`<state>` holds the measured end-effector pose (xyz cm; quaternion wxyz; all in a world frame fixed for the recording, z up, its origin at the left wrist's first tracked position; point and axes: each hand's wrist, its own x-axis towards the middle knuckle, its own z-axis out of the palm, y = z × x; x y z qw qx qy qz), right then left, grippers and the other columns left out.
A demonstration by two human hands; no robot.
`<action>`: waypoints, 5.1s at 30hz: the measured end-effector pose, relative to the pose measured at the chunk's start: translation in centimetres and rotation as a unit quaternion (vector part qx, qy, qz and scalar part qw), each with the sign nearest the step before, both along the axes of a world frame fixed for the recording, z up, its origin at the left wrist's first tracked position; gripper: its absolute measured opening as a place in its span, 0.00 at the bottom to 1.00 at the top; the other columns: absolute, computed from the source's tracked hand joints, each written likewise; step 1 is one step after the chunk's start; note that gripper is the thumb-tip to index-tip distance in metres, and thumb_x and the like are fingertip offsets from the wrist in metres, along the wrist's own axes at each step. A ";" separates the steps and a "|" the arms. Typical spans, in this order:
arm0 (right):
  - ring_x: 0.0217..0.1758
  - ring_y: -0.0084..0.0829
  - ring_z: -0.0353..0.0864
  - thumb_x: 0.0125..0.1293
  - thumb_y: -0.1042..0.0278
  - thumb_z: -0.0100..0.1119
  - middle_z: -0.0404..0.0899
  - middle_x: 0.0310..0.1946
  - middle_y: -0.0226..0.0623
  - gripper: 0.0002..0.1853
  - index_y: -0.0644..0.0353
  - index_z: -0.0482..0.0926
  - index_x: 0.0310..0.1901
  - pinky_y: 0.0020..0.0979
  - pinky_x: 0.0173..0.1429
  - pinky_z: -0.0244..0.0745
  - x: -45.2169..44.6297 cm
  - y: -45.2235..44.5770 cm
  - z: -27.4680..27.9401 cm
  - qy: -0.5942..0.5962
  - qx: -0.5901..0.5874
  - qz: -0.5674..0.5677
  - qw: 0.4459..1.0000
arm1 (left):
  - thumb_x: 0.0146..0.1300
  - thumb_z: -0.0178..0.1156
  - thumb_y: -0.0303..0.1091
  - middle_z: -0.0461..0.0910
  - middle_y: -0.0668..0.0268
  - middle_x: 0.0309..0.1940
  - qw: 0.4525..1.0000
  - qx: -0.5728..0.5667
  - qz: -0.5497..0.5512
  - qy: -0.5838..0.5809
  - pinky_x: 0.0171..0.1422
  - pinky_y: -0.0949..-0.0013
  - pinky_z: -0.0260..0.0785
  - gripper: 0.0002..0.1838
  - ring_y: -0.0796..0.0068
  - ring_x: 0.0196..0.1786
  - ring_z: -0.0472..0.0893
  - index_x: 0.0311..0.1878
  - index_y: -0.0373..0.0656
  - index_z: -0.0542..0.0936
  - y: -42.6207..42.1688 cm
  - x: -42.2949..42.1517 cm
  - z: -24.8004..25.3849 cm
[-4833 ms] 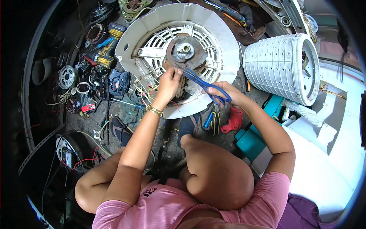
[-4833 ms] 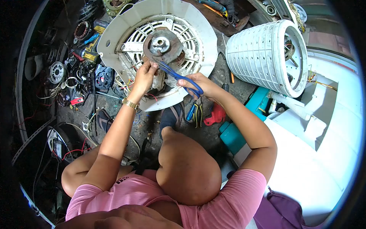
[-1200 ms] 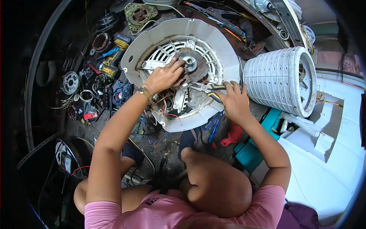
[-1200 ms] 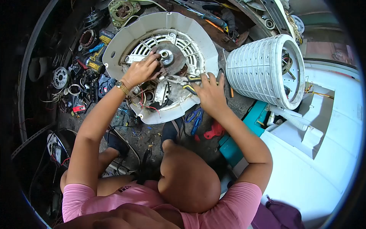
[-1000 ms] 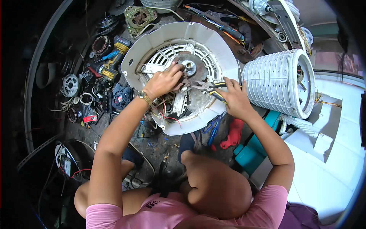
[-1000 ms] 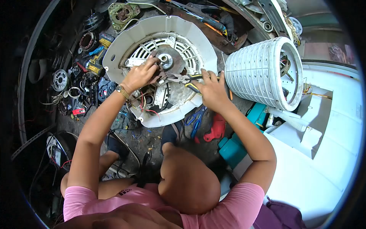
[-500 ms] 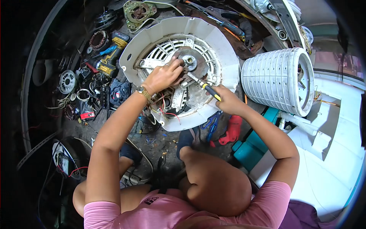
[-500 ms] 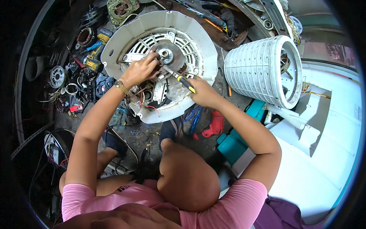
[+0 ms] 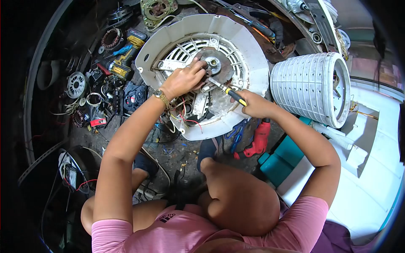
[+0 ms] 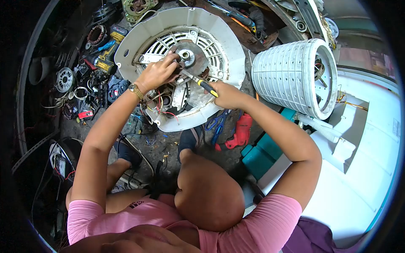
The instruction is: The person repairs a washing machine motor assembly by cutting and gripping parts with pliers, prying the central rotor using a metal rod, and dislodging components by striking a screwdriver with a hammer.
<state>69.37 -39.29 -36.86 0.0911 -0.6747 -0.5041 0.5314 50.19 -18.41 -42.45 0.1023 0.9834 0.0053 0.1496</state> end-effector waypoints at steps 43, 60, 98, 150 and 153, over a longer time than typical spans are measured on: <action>0.41 0.22 0.74 0.58 0.70 0.61 0.75 0.36 0.29 0.18 0.61 0.74 0.51 0.24 0.49 0.68 1.9 -2.9 4.6 0.034 0.075 -0.326 0.942 | 0.70 0.53 0.39 0.80 0.72 0.38 0.330 -0.846 0.416 0.055 0.24 0.81 0.72 0.08 0.83 0.30 0.79 0.45 0.47 0.75 -6.8 1.7 1.0; 0.49 0.51 0.74 0.54 0.73 0.63 0.72 0.44 0.47 0.18 0.60 0.72 0.47 0.45 0.51 0.70 -3.3 5.8 -8.6 -0.223 0.294 -0.461 0.807 | 0.69 0.51 0.52 0.74 0.73 0.23 0.223 -0.864 0.430 0.138 0.13 0.82 0.45 0.17 0.86 0.12 0.55 0.34 0.49 0.70 -4.2 4.8 2.8; 0.48 0.49 0.76 0.56 0.72 0.62 0.75 0.44 0.45 0.20 0.63 0.69 0.50 0.44 0.50 0.70 -5.0 7.9 -9.2 -0.173 0.255 -0.609 0.731 | 0.72 0.46 0.50 0.81 0.55 0.39 0.128 -0.917 0.368 -0.091 0.38 0.64 0.81 0.24 0.63 0.38 0.83 0.49 0.33 0.69 -5.5 5.8 1.6; 0.72 0.54 0.54 0.62 0.64 0.49 0.54 0.70 0.49 0.20 0.45 0.74 0.57 0.70 0.67 0.45 0.1 1.7 -3.7 -0.449 0.366 0.238 0.779 | 0.57 0.60 0.34 0.75 0.67 0.41 0.971 -0.039 0.076 0.224 0.58 0.52 0.58 0.13 0.66 0.49 0.77 0.47 0.51 0.78 4.7 -5.0 2.5; 0.66 0.53 0.62 0.62 0.64 0.49 0.61 0.63 0.48 0.16 0.44 0.73 0.52 0.68 0.67 0.49 1.0 2.2 -3.6 -0.435 0.393 0.255 0.769 | 0.57 0.62 0.35 0.75 0.68 0.40 0.973 -0.064 0.079 0.209 0.56 0.52 0.59 0.12 0.68 0.47 0.78 0.45 0.52 0.79 4.1 -4.5 2.3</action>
